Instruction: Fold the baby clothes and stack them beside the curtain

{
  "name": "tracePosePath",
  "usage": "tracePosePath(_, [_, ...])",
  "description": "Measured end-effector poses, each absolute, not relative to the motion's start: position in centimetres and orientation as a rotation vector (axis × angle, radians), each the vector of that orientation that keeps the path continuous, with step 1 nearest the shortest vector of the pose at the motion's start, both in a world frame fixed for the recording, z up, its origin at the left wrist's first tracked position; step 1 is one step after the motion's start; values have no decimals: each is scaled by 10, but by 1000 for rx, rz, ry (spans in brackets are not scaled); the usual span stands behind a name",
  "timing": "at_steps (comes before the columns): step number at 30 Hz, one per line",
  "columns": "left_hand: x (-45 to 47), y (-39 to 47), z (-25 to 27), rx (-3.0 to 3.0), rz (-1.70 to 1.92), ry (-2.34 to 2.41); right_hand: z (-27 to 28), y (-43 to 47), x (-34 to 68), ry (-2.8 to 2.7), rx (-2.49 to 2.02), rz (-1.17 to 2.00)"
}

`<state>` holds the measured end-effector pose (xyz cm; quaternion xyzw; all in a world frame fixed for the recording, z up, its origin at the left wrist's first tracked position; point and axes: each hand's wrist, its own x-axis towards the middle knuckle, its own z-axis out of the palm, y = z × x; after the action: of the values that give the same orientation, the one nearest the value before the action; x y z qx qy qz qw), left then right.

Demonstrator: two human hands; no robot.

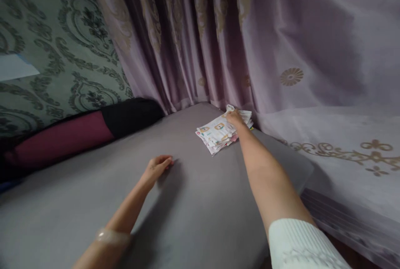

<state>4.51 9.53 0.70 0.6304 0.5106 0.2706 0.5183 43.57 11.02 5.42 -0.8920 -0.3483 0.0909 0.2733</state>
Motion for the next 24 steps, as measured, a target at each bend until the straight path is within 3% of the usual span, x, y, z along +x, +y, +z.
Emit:
tracePosePath(6, [-23,88,-11,1669,710,1288,36,105,443,-945,-2572,148])
tracePosePath(17, [-23,79,-29,1746,895,1273,26,89,457,-1071,-2791,-3])
tracePosePath(24, [-24,80,-36,1804,916,1288,23,105,381,-1612,-2541,-51])
